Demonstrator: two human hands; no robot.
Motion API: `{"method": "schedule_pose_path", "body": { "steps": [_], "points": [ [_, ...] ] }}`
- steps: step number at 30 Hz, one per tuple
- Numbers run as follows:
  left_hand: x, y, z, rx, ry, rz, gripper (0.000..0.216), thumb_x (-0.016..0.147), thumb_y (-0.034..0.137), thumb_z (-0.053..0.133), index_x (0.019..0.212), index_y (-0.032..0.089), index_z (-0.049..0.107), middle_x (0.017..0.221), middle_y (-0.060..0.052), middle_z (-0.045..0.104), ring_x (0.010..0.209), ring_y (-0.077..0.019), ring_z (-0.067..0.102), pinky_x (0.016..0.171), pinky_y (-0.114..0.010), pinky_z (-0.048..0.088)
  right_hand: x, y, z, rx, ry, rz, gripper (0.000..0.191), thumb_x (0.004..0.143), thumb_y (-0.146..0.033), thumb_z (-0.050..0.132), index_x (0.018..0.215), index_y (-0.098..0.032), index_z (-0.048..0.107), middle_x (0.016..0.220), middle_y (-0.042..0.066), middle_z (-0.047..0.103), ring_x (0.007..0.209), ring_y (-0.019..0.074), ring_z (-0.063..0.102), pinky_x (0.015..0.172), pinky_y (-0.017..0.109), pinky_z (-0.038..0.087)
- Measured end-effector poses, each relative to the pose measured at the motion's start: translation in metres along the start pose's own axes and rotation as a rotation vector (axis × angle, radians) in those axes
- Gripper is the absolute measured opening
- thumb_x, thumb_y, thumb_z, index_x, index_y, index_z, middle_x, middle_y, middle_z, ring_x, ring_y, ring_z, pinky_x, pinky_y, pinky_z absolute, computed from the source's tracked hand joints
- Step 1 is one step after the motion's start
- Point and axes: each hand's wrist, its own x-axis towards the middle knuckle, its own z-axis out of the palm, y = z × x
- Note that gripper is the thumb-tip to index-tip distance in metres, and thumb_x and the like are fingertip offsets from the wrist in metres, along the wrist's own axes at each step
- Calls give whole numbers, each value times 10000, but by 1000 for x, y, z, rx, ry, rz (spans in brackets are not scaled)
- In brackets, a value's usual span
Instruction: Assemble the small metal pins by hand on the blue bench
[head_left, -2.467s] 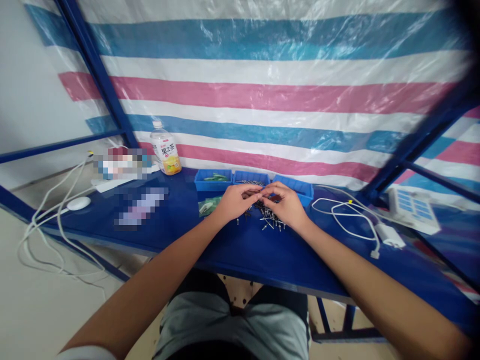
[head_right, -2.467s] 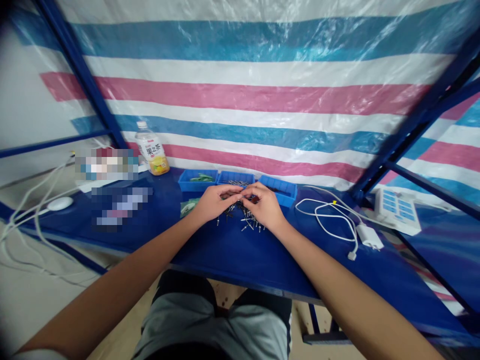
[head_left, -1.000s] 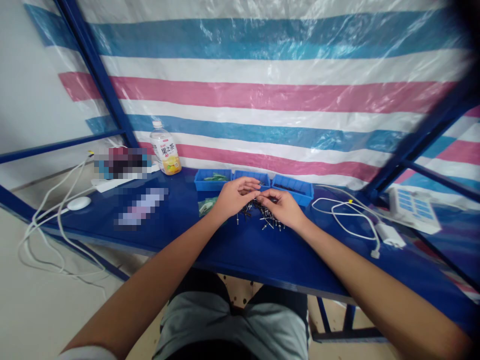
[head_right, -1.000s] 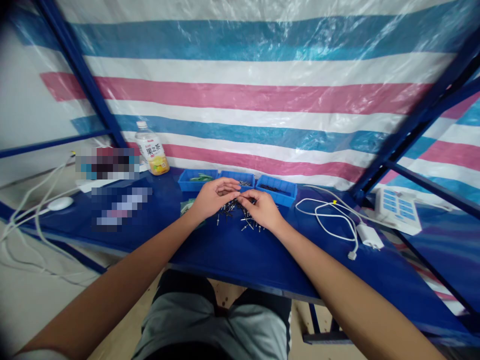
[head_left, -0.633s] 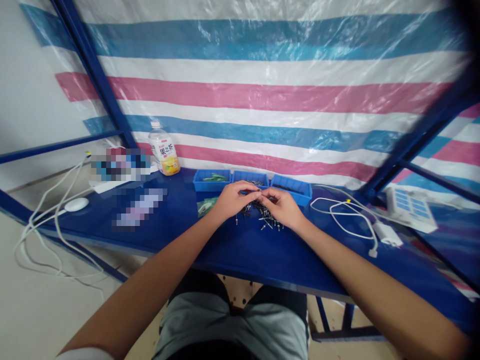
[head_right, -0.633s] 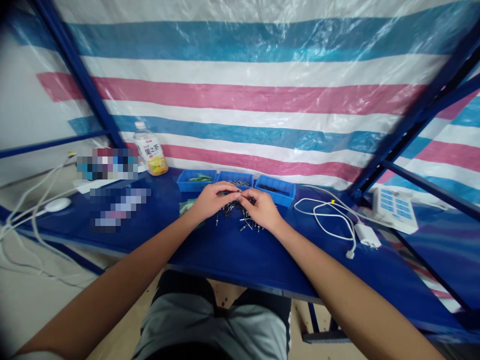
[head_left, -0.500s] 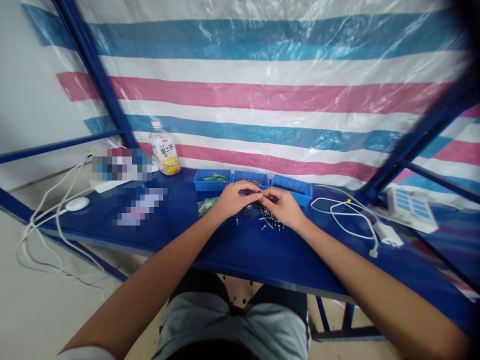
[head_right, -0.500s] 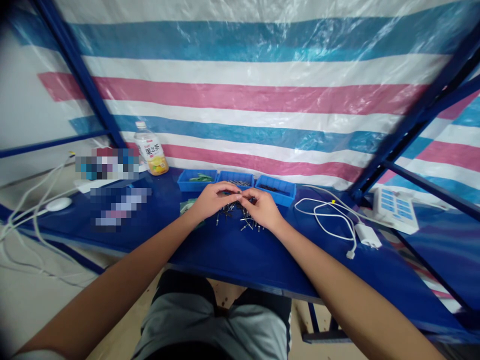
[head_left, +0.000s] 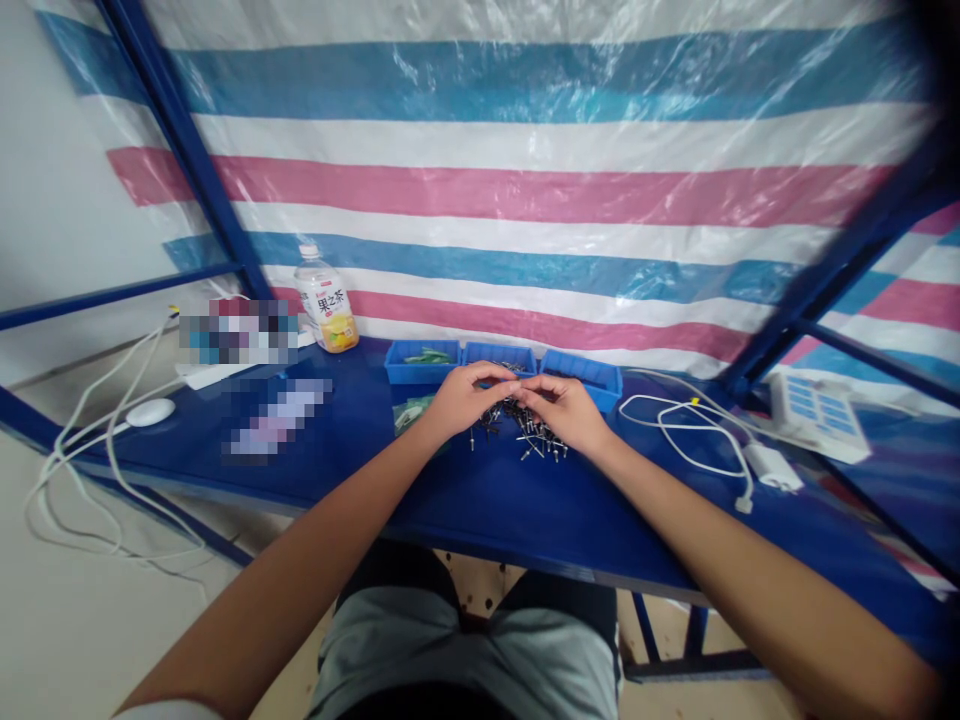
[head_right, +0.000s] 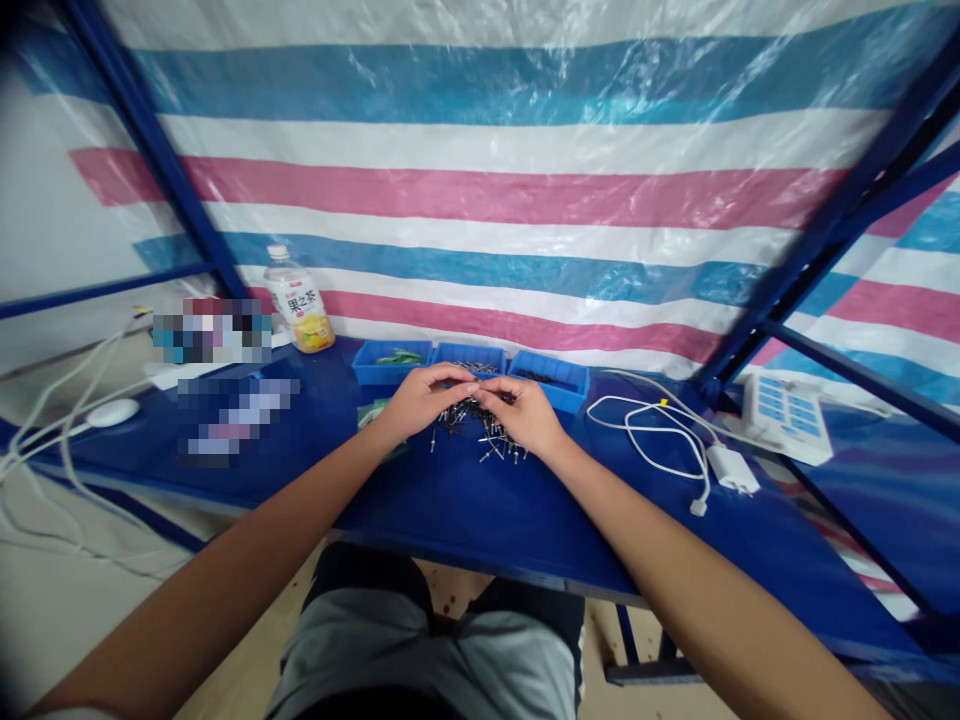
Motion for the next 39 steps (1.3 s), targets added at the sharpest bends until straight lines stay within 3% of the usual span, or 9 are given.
{"method": "schedule_pose_path", "body": {
  "steps": [3,8,13,17,20,23,26,31,39],
  "points": [
    [1,-4,0,-5,19,-39,273,926,434,716,1046,203,798,1121,-91,793,1018,-224,738,938,-375,587,1,2,1,43,1,28,396,859,-597,753,981,-222,794,818,27,761,634,169,646,551,286,527],
    [2,-8,-1,-52,94,-155,373,924,502,696,1104,185,775,1002,-82,803,846,-202,735,739,-320,591,5,10,-1,88,14,35,434,902,-629,695,1006,-213,757,880,47,760,640,152,637,512,259,496],
    [2,-8,-2,18,150,-141,344,925,494,694,1071,197,787,919,-76,799,890,-220,743,796,-332,596,11,12,-6,265,198,63,426,877,-624,722,1018,-222,721,879,47,737,682,157,651,455,228,427],
    [1,-6,-1,46,148,-131,331,929,491,689,1070,208,789,951,-75,805,929,-230,748,806,-333,594,14,15,-18,381,280,212,467,838,-648,741,973,-204,690,796,53,727,587,154,625,384,221,317],
    [1,-4,-1,45,139,-119,316,934,485,687,1072,219,789,1004,-74,807,937,-221,746,807,-324,591,13,18,-23,140,210,166,442,909,-642,669,899,-201,703,749,52,728,559,155,608,424,249,369],
    [0,-3,-1,43,129,-109,309,945,480,676,1073,221,788,1064,-73,803,946,-213,744,827,-322,589,8,18,-18,-343,24,-102,243,943,-458,698,923,-223,756,884,60,769,774,213,684,729,358,552],
    [0,-5,-1,35,126,-100,308,948,479,675,1062,215,786,1094,-69,799,959,-214,746,856,-322,588,3,16,-8,-692,-134,-321,157,932,-297,723,1055,-221,784,1007,90,753,946,264,675,936,450,530],
    [0,-8,-1,25,122,-96,335,947,494,673,1080,207,782,1107,-75,798,985,-231,750,878,-327,594,0,12,-1,-902,-238,-409,227,999,-186,600,1141,-222,774,1088,114,739,1044,274,647,897,406,531],
    [1,-3,0,32,100,-121,329,933,475,694,1070,192,790,1105,-88,802,1006,-254,744,901,-356,588,0,3,1,-1060,-262,-404,236,1005,-150,552,1126,-211,745,995,101,744,960,256,657,760,348,478]
  ]
}}
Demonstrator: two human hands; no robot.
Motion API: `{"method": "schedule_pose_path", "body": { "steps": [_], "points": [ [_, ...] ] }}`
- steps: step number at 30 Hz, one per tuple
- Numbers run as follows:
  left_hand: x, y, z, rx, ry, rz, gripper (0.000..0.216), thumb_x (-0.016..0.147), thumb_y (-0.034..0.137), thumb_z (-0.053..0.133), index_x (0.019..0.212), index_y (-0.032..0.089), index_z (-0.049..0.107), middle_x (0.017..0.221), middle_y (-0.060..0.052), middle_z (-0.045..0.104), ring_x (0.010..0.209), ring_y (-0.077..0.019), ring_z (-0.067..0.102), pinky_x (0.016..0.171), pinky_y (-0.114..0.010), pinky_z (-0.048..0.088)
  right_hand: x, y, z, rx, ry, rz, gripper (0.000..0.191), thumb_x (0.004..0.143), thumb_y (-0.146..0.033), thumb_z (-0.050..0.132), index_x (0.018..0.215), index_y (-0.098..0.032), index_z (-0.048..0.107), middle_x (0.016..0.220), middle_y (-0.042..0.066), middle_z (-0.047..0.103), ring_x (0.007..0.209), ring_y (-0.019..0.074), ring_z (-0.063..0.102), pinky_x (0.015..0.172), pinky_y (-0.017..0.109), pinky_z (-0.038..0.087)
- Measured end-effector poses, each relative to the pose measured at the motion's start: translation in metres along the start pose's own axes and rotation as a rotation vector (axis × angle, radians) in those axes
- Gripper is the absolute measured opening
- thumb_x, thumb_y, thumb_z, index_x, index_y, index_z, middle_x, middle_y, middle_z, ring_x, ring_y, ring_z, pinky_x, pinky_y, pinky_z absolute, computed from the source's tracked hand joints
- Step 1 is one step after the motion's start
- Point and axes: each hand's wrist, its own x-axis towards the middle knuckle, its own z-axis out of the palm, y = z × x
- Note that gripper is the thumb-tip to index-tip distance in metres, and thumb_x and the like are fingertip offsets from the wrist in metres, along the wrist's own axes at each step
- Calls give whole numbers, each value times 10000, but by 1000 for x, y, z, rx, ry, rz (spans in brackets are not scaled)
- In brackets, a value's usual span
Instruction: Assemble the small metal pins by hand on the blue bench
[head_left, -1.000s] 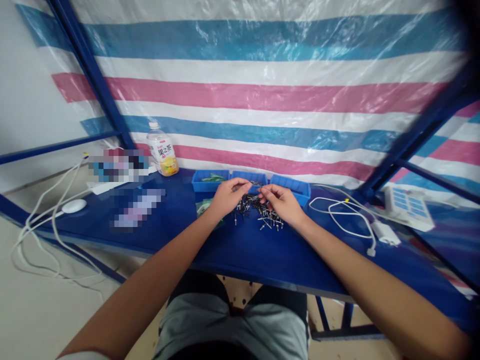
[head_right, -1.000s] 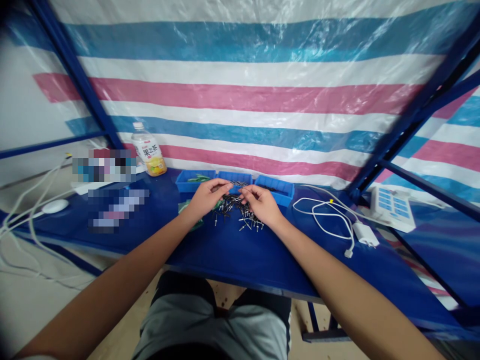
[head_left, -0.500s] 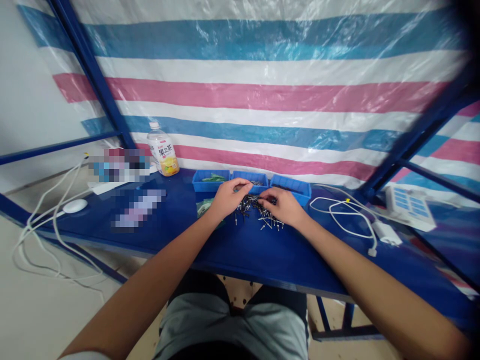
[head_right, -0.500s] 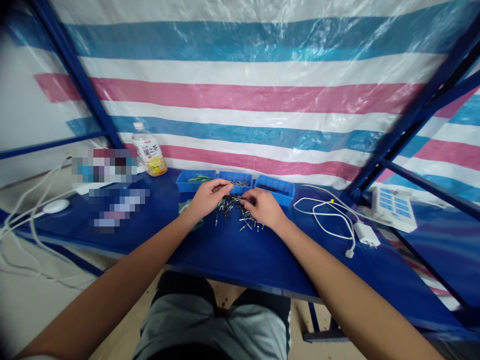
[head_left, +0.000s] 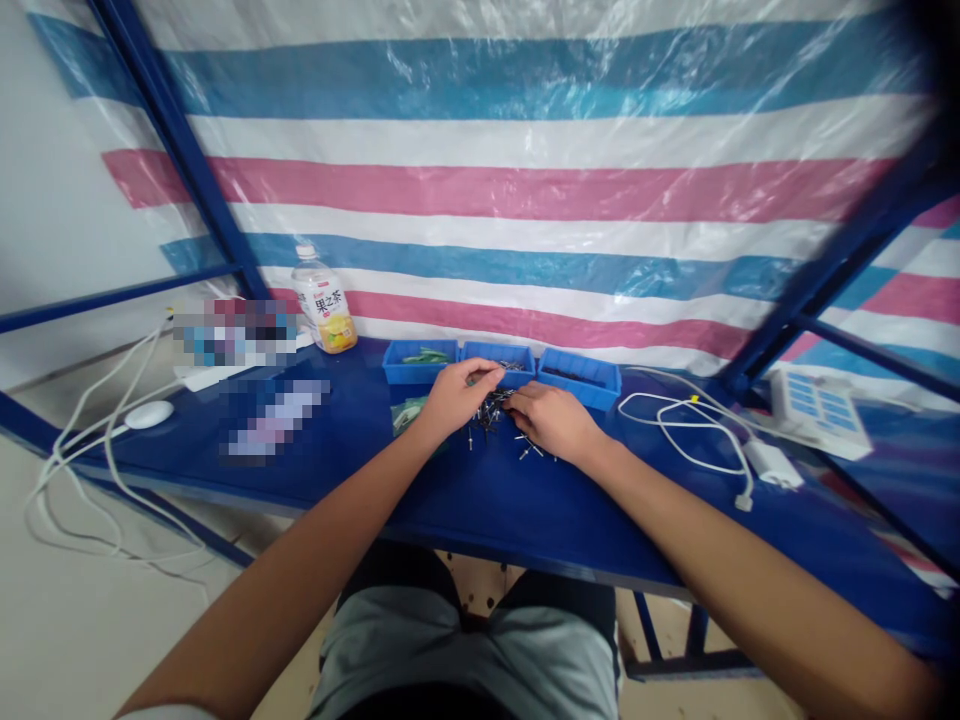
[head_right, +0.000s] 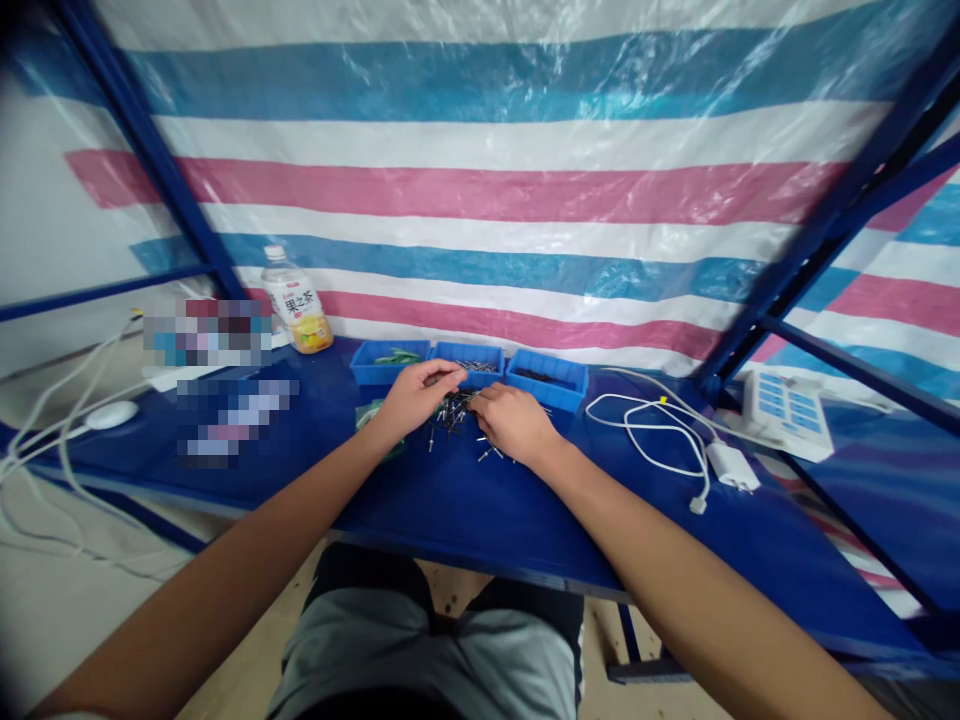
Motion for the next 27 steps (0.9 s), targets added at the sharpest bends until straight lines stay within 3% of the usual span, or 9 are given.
{"method": "schedule_pose_path", "body": {
  "steps": [6,11,18,27],
  "points": [
    [-1,-2,0,-9,-15,-4,333,943,482,677,1063,192,788,1121,-89,798,1021,-258,739,909,-360,579,-2,-4,-6,29,-29,35,254,989,-131,548,1154,-198,728,1053,92,741,1022,240,646,810,329,481],
    [-1,-2,1,-12,-23,9,315,949,468,671,1068,199,784,1130,-86,794,1020,-252,737,908,-364,580,-2,-6,-8,66,-37,-31,201,1015,-179,553,1098,-202,735,1033,93,743,1034,242,634,862,345,485],
    [-1,1,0,2,-35,14,287,953,446,673,1055,201,782,1131,-82,794,1029,-247,736,915,-365,577,-2,-2,-2,78,-19,-64,173,997,-152,578,1038,-209,736,984,78,765,999,244,641,780,342,474],
    [-1,1,0,43,-35,33,269,958,430,663,1036,203,785,1109,-81,801,992,-241,741,891,-362,583,-3,0,-1,78,-22,-88,176,945,-117,651,1046,-229,741,964,65,769,1012,251,644,800,347,491]
  ]
}}
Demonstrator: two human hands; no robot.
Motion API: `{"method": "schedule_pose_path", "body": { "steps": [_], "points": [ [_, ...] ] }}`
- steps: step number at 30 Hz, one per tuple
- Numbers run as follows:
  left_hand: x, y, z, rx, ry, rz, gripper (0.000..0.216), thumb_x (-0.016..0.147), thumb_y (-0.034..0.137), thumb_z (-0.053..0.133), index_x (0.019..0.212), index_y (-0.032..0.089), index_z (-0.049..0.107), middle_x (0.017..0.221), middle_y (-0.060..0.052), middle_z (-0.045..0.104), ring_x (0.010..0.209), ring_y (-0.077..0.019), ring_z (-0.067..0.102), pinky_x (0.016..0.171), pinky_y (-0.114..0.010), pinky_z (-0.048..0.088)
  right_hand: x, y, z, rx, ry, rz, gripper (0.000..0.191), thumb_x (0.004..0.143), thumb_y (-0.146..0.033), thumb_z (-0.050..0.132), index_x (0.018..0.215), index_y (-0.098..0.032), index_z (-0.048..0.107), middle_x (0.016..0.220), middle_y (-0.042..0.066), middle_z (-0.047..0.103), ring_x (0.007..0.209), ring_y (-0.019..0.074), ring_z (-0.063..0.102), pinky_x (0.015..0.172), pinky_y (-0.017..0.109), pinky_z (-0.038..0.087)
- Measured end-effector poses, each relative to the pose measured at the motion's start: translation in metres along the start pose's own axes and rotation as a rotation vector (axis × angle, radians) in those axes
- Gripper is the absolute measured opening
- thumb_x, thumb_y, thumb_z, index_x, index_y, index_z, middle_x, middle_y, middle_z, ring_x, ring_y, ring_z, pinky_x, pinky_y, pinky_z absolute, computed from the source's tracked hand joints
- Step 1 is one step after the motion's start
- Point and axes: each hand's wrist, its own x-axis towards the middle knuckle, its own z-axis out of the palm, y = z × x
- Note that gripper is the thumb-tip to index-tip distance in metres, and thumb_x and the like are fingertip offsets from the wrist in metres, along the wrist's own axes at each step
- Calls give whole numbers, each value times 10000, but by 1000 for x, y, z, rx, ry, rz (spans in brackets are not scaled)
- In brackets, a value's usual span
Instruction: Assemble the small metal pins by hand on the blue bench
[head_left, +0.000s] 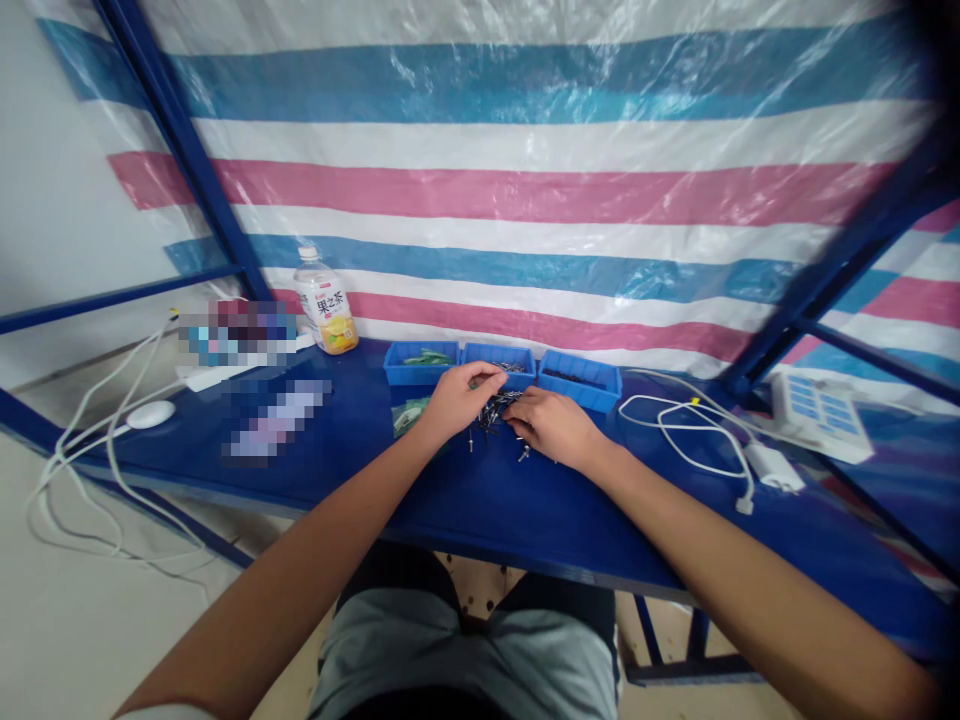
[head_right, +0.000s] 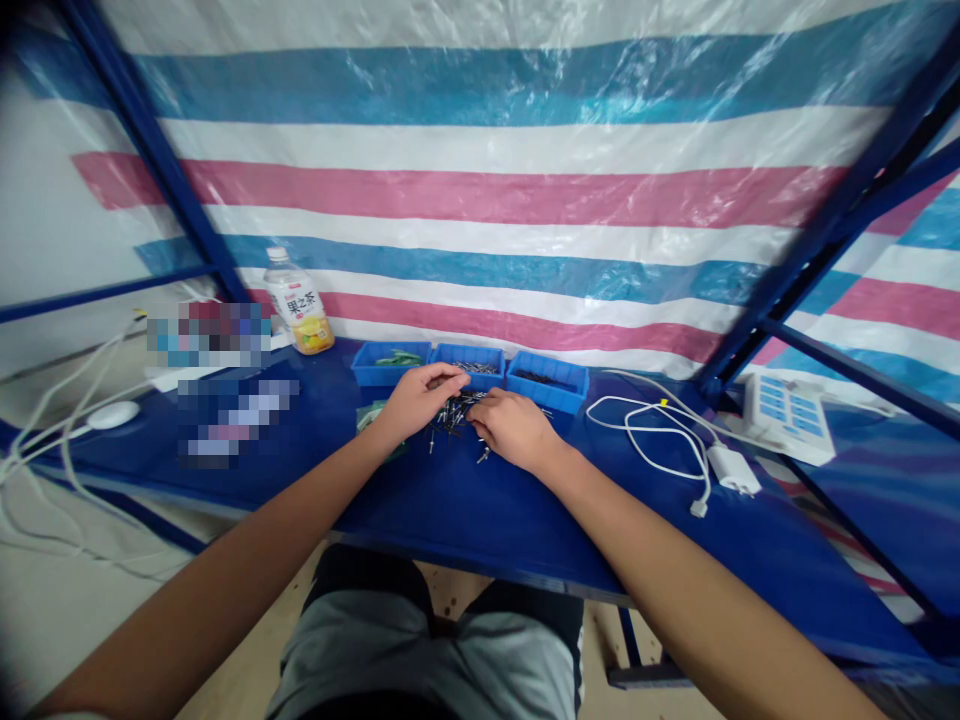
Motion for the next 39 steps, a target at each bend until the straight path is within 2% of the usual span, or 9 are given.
{"method": "schedule_pose_path", "body": {
  "steps": [6,10,13,19,24,29,32,35,39],
  "points": [
    [-1,3,0,21,-1,13,264,962,422,654,1035,206,786,1101,-66,801,989,-232,736,922,-364,571,0,0,2,22,49,9,215,922,-90,640,1059,-220,743,1004,73,768,1033,257,651,811,353,509],
    [-1,2,1,23,-6,23,269,959,422,654,1030,199,786,1099,-70,802,995,-235,736,934,-359,565,1,3,8,221,144,45,263,920,-88,639,1113,-223,756,979,56,767,956,224,682,849,347,533],
    [-1,0,1,23,-6,27,277,961,429,649,1034,199,784,1090,-69,803,990,-234,737,918,-352,566,2,8,10,356,236,105,249,926,-103,640,1096,-226,772,979,42,772,849,189,701,818,330,550],
    [-3,0,2,38,-14,18,295,964,450,646,1050,204,785,1074,-62,803,984,-229,735,888,-337,560,1,15,5,415,323,246,158,933,-171,672,993,-237,803,942,21,808,773,189,745,778,318,572],
    [-3,3,2,34,-29,17,298,961,453,652,1046,200,785,1051,-63,803,970,-228,739,883,-337,569,0,15,3,481,338,316,209,982,-251,649,1153,-246,768,978,28,829,730,208,776,771,347,609],
    [-6,2,4,-76,-76,7,325,968,461,649,1104,186,754,979,-78,802,849,-198,745,823,-333,592,0,12,-2,405,382,274,196,999,-284,635,1145,-238,757,1023,49,824,934,252,792,857,381,603],
    [-7,1,6,-132,-119,-17,346,983,453,636,1177,179,721,944,-87,799,770,-172,737,745,-310,591,0,11,-5,376,383,250,195,1016,-285,614,1134,-246,764,1050,46,820,935,240,783,865,369,588],
    [-8,-1,7,-150,-147,-40,373,989,449,632,1230,174,703,954,-100,801,741,-164,733,703,-299,587,0,9,-8,376,439,218,172,1018,-325,632,1062,-246,779,1027,53,803,929,235,754,833,352,574],
    [-8,-2,8,-200,-169,-40,428,987,429,643,1320,162,675,1025,-121,808,786,-181,759,756,-326,612,0,8,-9,407,508,203,171,991,-363,683,1042,-232,780,919,60,740,825,213,696,725,325,550]
  ]
}}
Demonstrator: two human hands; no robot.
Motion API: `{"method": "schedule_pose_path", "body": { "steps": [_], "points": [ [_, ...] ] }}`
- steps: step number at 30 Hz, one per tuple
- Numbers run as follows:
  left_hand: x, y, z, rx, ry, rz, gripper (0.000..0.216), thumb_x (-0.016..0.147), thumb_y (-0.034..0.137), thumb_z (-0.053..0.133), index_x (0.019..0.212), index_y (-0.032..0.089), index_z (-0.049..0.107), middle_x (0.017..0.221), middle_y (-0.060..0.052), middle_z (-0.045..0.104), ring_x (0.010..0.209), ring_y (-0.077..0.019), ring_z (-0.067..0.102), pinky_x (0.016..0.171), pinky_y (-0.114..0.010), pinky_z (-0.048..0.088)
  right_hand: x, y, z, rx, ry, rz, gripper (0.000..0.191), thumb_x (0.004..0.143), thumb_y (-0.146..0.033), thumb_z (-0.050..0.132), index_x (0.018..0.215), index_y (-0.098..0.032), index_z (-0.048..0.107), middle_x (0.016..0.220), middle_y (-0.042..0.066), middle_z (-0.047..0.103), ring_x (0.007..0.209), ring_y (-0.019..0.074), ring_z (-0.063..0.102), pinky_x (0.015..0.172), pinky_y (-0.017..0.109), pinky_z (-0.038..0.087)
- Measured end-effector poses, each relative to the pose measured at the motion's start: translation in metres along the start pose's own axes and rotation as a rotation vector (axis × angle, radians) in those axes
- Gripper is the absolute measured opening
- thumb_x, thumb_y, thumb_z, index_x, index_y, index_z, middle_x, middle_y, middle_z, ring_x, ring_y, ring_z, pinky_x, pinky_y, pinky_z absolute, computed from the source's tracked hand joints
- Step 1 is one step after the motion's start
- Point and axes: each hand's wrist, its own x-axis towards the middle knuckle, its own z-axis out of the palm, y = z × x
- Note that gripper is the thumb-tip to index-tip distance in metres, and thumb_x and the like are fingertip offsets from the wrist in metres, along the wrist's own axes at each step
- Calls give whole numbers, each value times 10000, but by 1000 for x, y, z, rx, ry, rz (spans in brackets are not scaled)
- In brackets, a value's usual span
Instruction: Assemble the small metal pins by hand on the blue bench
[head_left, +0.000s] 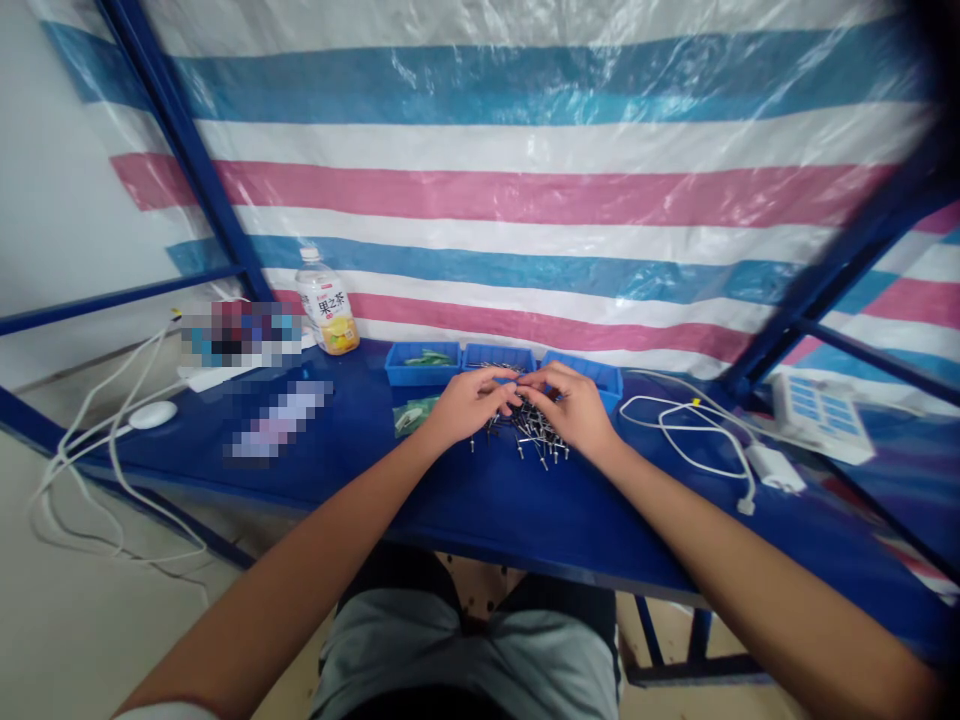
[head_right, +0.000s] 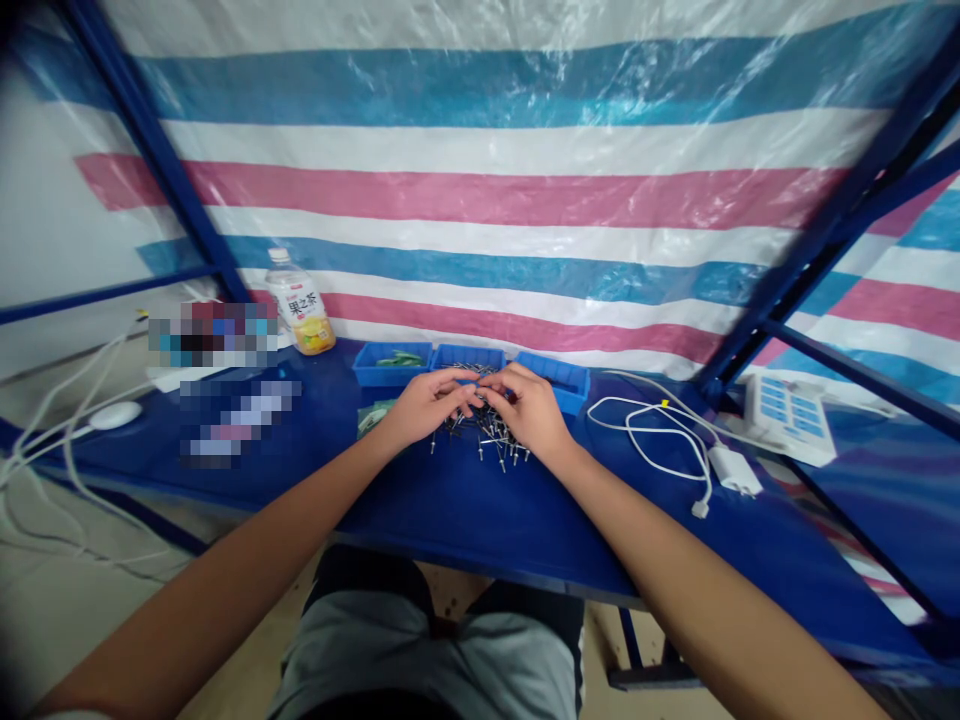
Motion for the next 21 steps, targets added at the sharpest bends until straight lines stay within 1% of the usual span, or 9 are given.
{"method": "schedule_pose_path", "body": {
  "steps": [4,7,9,13,16,18,21],
  "points": [
    [0,1,1,30,-8,33,438,970,408,672,1331,163,696,1050,-117,813,927,-224,785,892,-369,619,0,0,0,45,-11,-3,153,990,-341,680,1047,-226,763,937,62,732,868,214,695,754,331,557],
    [-2,3,1,49,-4,28,430,944,421,699,1295,175,730,1125,-115,807,977,-251,784,902,-384,631,0,0,2,67,-26,0,132,982,-326,683,1029,-229,760,971,69,737,899,220,698,785,349,569],
    [-2,5,0,72,13,30,397,931,423,711,1249,191,760,1156,-103,804,998,-261,783,928,-401,633,0,0,3,84,-25,6,113,966,-312,696,1006,-230,762,988,73,735,898,218,696,779,349,572],
    [-2,5,-1,86,56,39,357,895,410,755,1183,202,787,1120,-87,815,1040,-272,783,984,-424,623,-1,1,7,150,-22,48,114,937,-283,698,1012,-227,762,997,69,733,892,206,699,735,328,573],
    [0,3,-2,62,100,35,362,861,404,793,1152,187,784,1110,-103,814,1028,-273,786,985,-432,625,-2,2,10,188,-32,100,168,940,-277,659,1071,-231,752,1024,63,751,916,205,714,727,319,578],
    [3,0,-3,43,116,35,327,854,373,799,1117,180,775,1104,-114,811,1022,-263,785,983,-436,623,-3,2,12,201,-31,124,190,942,-275,639,1093,-229,744,1064,67,765,940,207,723,728,314,581],
    [4,-3,-3,-8,132,41,231,830,309,812,985,162,727,1025,-110,807,968,-239,785,939,-425,630,-4,2,13,226,-2,173,217,944,-301,648,1127,-218,731,1058,75,771,949,210,729,726,309,587]
  ]
}}
